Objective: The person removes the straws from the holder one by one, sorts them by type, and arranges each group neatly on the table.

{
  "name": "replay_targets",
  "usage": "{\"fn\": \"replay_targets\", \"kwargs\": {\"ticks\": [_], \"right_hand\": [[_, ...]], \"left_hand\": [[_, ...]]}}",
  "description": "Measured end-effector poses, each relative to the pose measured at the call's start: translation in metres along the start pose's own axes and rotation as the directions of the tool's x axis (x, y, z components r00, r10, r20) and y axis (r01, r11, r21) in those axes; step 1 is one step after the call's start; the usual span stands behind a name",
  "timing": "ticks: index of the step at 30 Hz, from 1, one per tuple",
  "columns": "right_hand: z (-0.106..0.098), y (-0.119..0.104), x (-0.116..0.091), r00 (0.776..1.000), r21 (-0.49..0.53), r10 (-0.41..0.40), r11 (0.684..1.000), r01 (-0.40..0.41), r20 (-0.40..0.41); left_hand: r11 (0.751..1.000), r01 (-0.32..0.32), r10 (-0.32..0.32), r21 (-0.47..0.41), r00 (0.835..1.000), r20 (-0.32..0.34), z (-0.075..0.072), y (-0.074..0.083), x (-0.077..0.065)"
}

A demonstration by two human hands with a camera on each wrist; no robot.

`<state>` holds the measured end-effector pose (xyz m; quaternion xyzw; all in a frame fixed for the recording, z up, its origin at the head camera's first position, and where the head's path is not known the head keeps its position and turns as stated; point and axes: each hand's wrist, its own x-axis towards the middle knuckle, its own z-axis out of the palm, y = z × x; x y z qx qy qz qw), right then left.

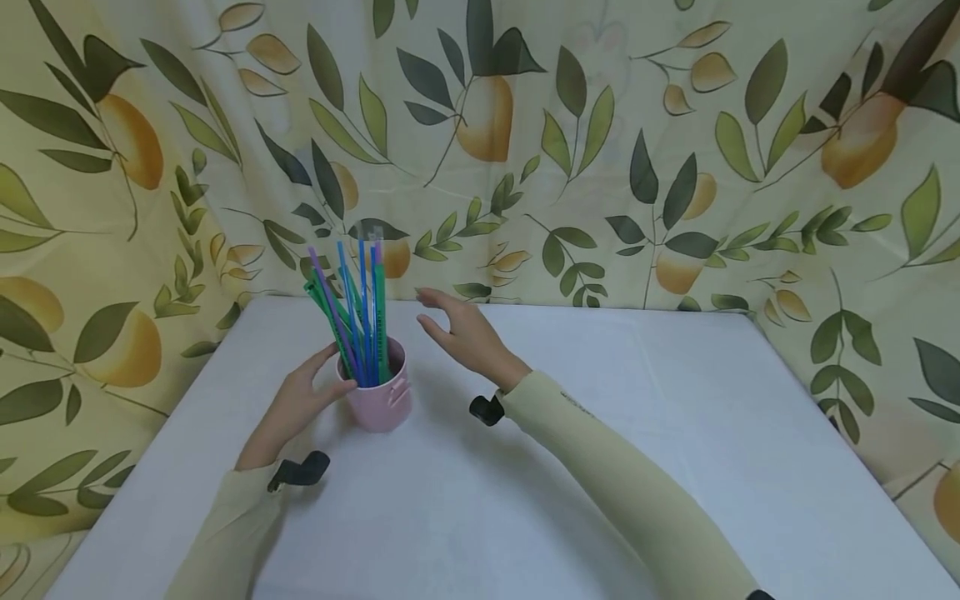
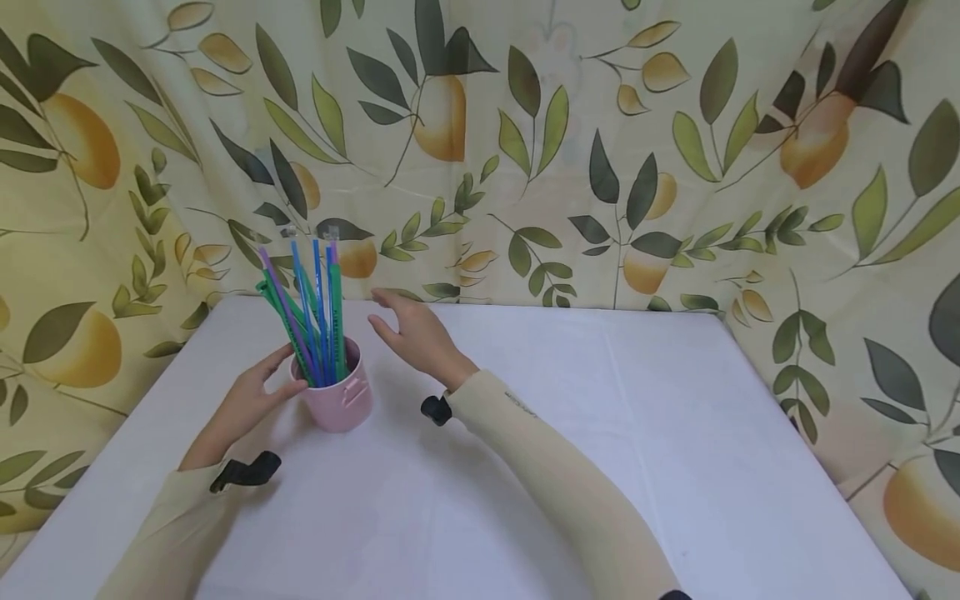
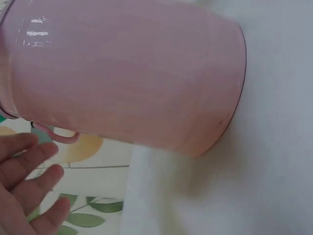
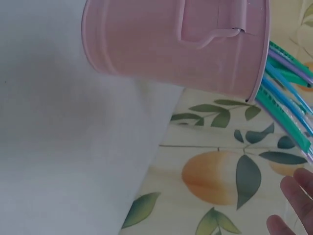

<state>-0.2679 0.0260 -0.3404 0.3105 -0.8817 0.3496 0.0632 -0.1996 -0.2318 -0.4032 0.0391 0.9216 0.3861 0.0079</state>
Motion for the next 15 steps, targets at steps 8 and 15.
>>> {"fn": "replay_targets", "kwargs": {"ticks": [8,15], "right_hand": [[0.008,-0.002,0.008,0.999,0.092,-0.017,0.996,0.019,-0.028],[0.019,0.000,0.023,0.999,0.204,0.044,0.978,-0.037,-0.027]], "left_hand": [[0.976,-0.018,0.027,-0.219,0.999,0.039,0.007,-0.006,0.005],[0.962,0.013,-0.001,-0.271,0.999,0.047,0.007,-0.001,0.007]]}}
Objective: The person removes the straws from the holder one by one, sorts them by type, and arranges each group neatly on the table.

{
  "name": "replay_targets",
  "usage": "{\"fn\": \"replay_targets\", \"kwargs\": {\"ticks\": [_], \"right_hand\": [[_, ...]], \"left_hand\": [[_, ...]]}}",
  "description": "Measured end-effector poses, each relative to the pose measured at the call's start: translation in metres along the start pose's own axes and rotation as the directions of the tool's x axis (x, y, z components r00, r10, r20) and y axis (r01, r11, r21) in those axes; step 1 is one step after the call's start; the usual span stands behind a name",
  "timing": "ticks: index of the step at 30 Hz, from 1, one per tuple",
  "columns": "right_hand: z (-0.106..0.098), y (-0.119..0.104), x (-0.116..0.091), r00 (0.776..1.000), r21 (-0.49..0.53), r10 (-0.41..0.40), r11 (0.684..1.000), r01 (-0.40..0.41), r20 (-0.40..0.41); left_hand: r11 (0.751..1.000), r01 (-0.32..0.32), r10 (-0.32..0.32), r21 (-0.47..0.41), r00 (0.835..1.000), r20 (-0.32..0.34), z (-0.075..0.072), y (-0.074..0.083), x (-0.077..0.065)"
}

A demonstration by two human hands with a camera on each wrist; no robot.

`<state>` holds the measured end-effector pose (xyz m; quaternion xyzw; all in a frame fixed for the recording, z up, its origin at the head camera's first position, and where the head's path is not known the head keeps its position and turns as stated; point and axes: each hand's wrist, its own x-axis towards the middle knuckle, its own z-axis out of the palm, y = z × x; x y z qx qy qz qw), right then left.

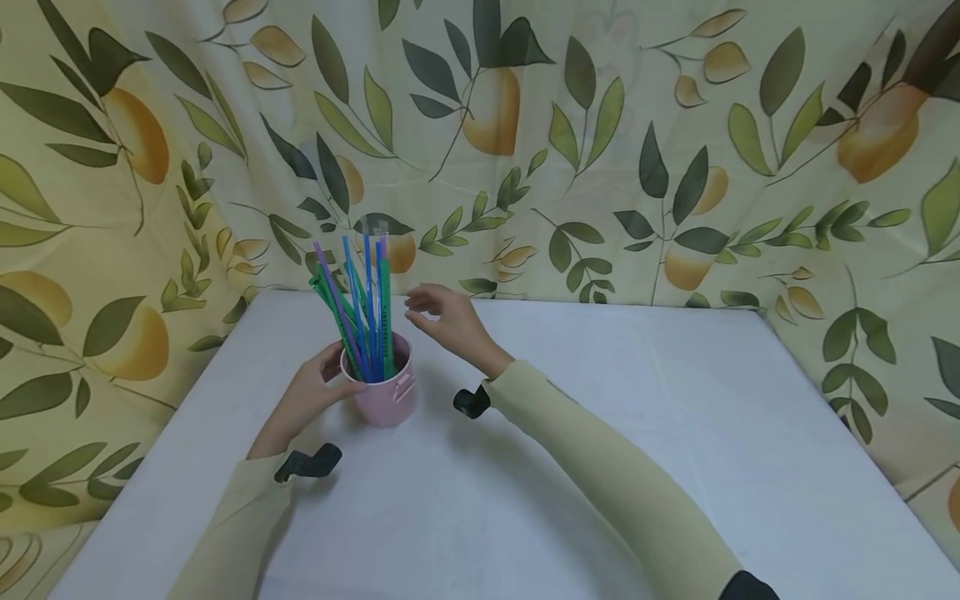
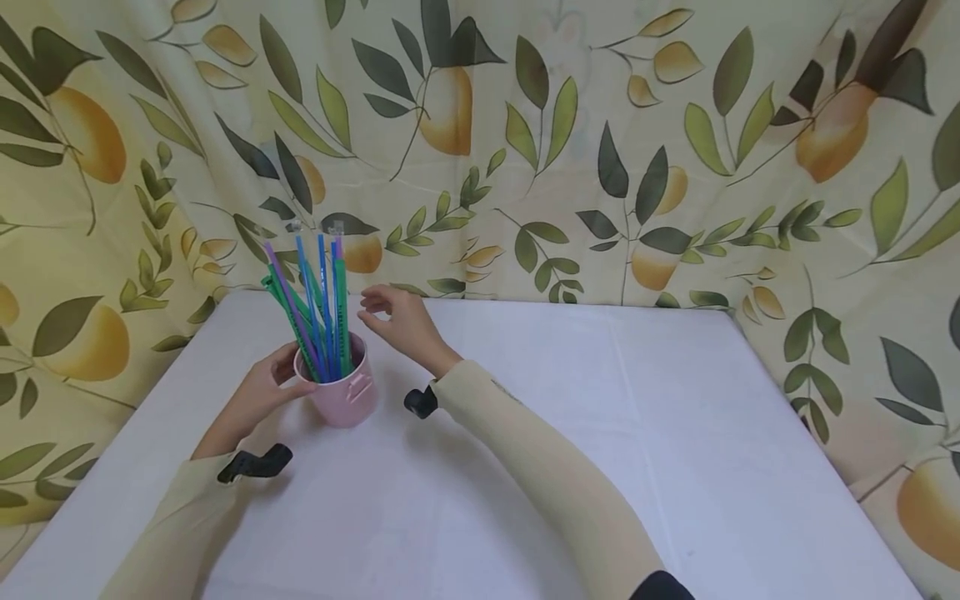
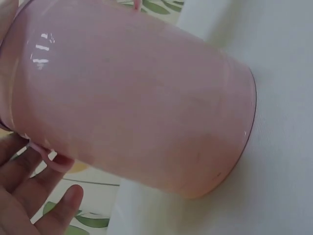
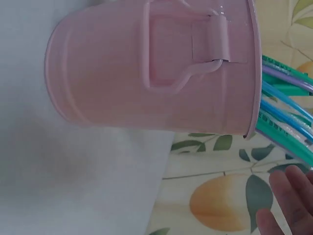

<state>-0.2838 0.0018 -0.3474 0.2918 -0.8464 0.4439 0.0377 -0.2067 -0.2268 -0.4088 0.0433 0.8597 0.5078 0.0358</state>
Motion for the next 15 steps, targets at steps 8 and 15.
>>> {"fn": "replay_targets", "kwargs": {"ticks": [8,15], "right_hand": [[0.009,0.006,0.015,0.994,0.128,0.087,0.987,-0.094,0.061],[0.015,0.007,0.022,0.971,0.220,0.210,0.948,-0.231,0.112]], "left_hand": [[0.998,0.029,-0.028,-0.061,0.999,0.018,0.001,0.006,-0.001],[0.997,0.005,-0.004,-0.078,1.000,0.013,0.001,0.003,-0.001]]}}
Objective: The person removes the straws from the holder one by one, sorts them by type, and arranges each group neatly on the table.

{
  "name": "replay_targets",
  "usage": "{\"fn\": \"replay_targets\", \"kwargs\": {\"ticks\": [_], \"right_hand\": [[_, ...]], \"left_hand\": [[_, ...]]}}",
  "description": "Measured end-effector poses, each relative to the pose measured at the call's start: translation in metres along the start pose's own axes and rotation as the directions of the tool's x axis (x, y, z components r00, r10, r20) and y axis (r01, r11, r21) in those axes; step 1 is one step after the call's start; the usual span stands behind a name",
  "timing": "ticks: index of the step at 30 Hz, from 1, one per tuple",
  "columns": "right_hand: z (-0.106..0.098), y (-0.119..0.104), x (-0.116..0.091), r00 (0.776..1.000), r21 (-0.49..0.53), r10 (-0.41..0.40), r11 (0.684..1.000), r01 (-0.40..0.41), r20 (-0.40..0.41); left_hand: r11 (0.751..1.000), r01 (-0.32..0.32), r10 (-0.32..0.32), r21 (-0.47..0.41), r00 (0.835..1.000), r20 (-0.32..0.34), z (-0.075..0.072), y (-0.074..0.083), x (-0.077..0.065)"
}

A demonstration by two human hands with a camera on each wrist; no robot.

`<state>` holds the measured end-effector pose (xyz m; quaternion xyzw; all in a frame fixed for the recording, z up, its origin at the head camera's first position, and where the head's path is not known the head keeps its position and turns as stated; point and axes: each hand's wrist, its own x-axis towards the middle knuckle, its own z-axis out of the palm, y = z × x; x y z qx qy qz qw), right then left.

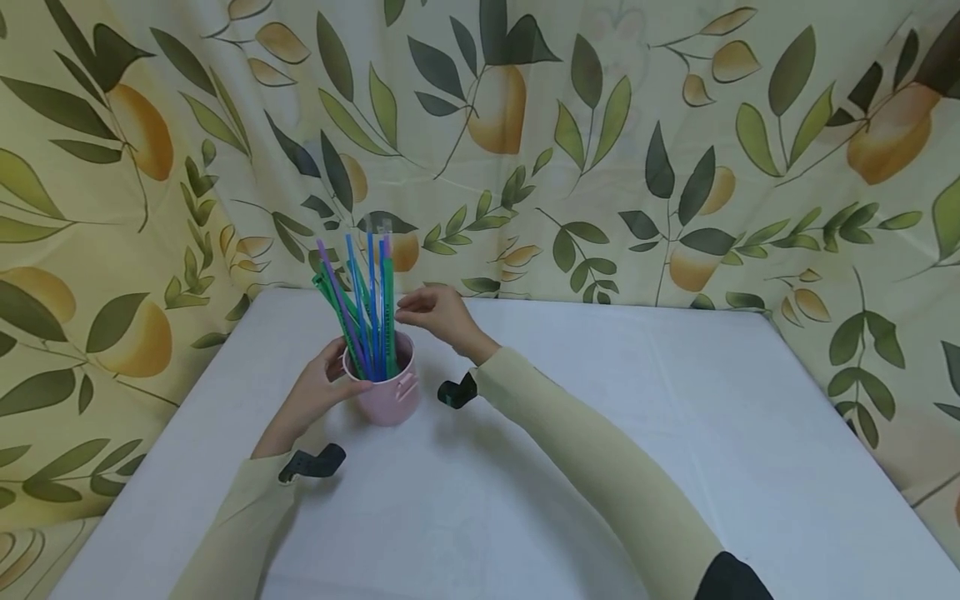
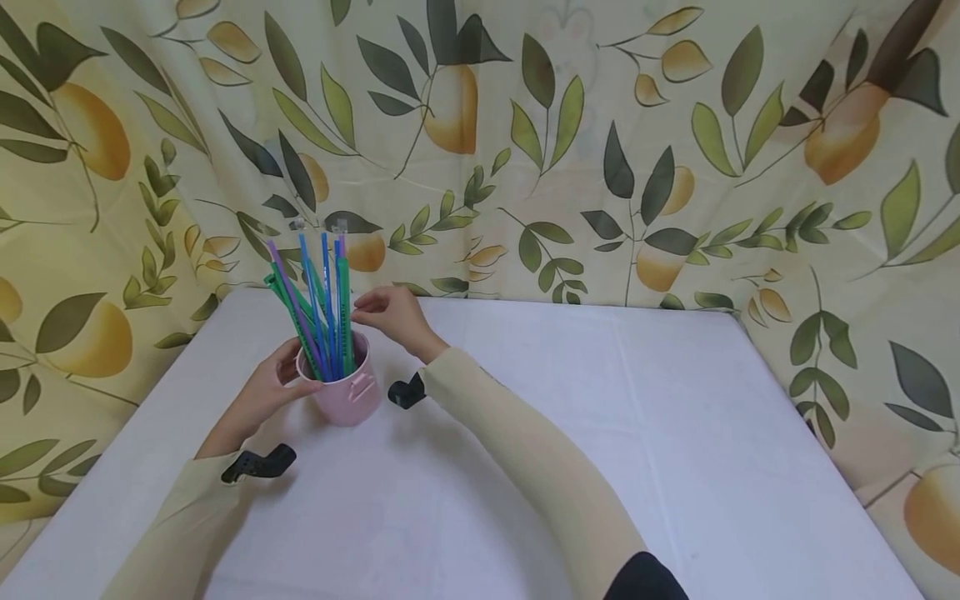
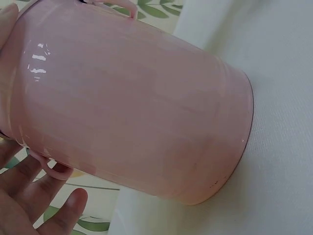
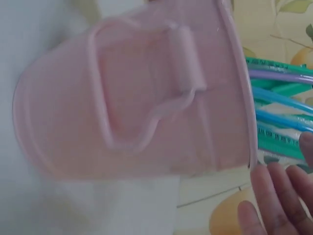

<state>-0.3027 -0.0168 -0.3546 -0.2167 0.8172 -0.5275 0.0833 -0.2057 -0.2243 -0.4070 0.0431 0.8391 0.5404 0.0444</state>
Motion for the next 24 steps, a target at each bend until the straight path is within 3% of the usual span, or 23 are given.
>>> {"fn": "replay_targets", "kwargs": {"ticks": [5,24], "right_hand": [[0.005,-0.001,0.003,0.997,0.045,0.076,0.996,-0.076,0.004],[0.010,-0.007,0.014,0.973,0.085,0.223,0.970,-0.227,0.053]], "left_hand": [[1.000,0.004,-0.004,-0.010,1.000,0.000,0.001,-0.003,0.001],[0.999,0.005,-0.004,-0.050,1.000,0.014,0.000,-0.003,0.001]]}}
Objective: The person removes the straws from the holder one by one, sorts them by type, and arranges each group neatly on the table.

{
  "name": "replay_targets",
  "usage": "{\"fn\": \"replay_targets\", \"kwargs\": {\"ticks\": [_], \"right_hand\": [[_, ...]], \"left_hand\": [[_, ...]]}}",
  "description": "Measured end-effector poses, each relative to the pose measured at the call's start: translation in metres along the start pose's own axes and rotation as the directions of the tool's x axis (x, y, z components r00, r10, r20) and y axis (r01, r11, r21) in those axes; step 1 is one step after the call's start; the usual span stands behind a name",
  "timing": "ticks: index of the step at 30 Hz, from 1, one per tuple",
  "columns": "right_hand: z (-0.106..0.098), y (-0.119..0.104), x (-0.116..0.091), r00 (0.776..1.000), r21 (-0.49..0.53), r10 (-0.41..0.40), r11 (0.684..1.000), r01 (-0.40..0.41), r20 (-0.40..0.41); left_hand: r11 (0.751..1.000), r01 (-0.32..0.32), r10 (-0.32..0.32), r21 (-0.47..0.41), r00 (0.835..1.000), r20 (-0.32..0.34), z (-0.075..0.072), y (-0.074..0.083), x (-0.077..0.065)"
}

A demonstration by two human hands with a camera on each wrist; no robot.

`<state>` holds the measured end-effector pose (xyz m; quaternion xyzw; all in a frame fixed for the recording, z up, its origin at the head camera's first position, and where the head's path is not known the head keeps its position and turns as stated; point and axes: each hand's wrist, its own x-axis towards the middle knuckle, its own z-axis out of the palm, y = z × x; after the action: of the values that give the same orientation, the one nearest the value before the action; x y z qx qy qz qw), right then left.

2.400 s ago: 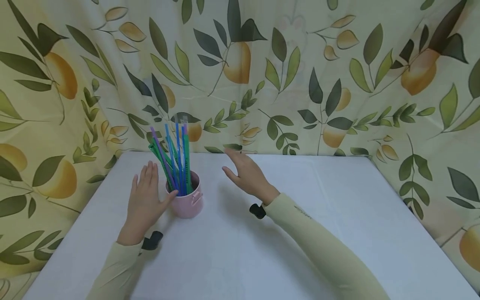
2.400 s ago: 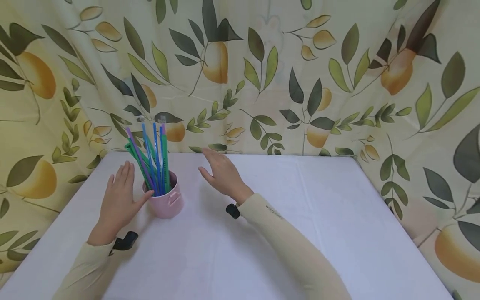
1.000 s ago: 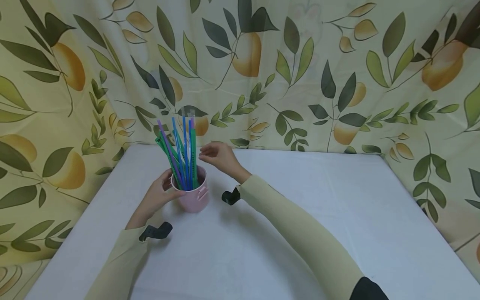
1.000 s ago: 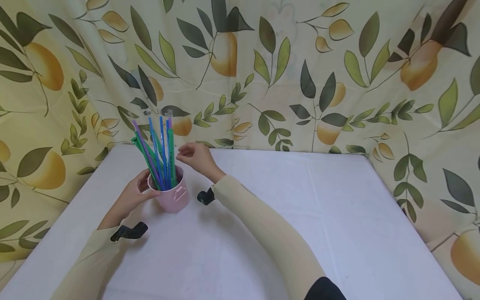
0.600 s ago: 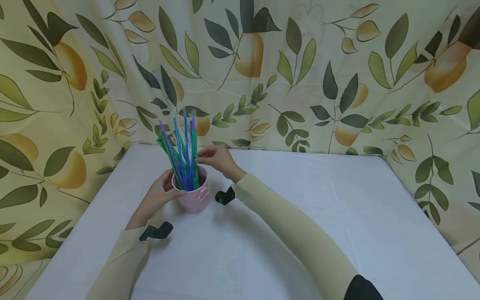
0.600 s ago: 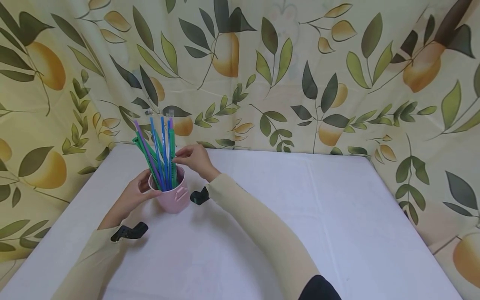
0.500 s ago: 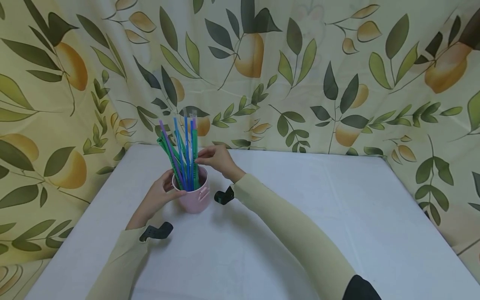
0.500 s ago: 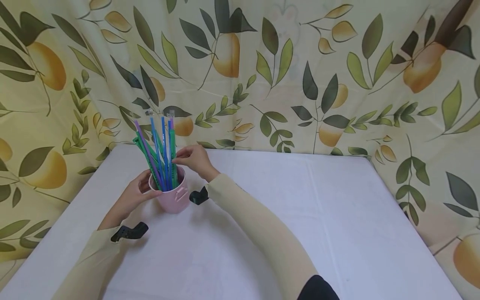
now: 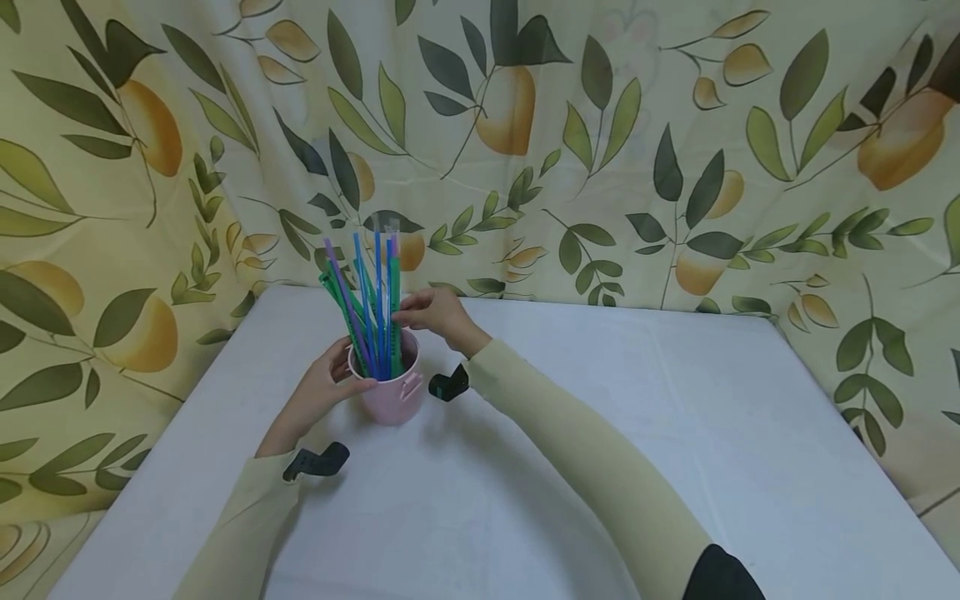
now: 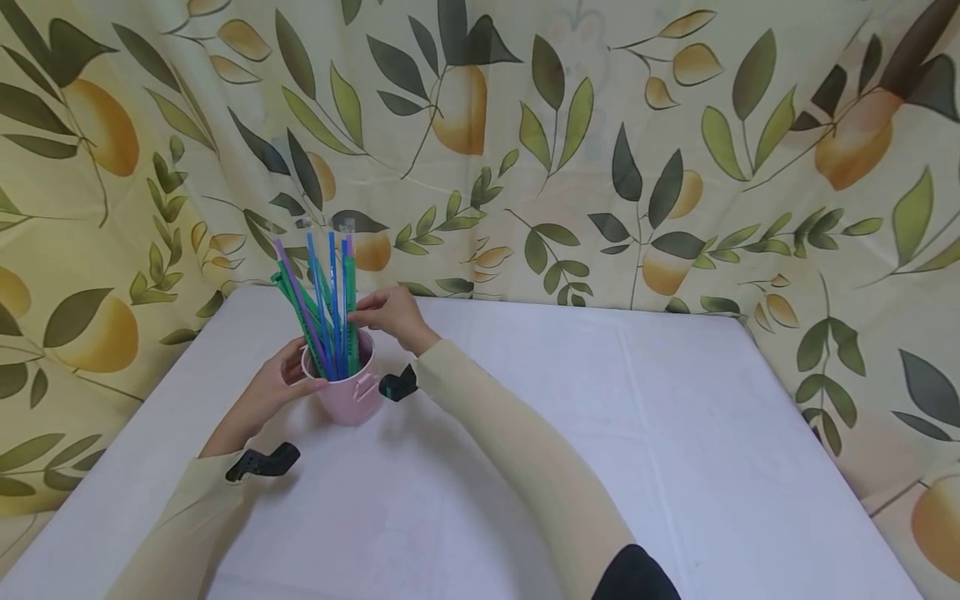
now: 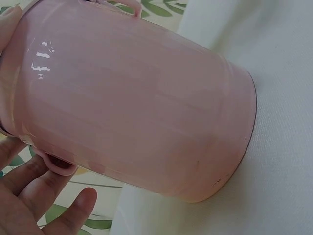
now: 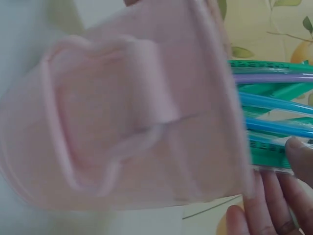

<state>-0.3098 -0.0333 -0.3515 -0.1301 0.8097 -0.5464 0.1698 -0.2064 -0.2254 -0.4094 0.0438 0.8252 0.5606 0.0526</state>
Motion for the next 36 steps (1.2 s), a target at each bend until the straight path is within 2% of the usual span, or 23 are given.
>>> {"fn": "replay_targets", "kwargs": {"ticks": [7,13,23,36], "right_hand": [[-0.007,-0.011,0.003,0.997,-0.029,0.067,0.997,-0.066,0.038],[-0.015,-0.021,0.008,0.986,-0.106,0.144,0.985,-0.135,0.084],[-0.014,-0.027,0.008,0.985,-0.143,0.133,0.983,-0.117,0.107],[-0.005,-0.024,0.007,0.993,-0.139,0.100,0.986,-0.090,0.066]], "left_hand": [[1.000,0.021,-0.021,-0.001,1.000,-0.002,0.001,0.001,0.000],[1.000,0.022,-0.022,-0.003,1.000,-0.002,0.002,0.000,0.002],[1.000,0.028,-0.028,-0.011,1.000,-0.009,0.001,-0.001,0.002],[1.000,0.028,-0.028,-0.013,1.000,0.006,0.001,0.004,-0.001]]}}
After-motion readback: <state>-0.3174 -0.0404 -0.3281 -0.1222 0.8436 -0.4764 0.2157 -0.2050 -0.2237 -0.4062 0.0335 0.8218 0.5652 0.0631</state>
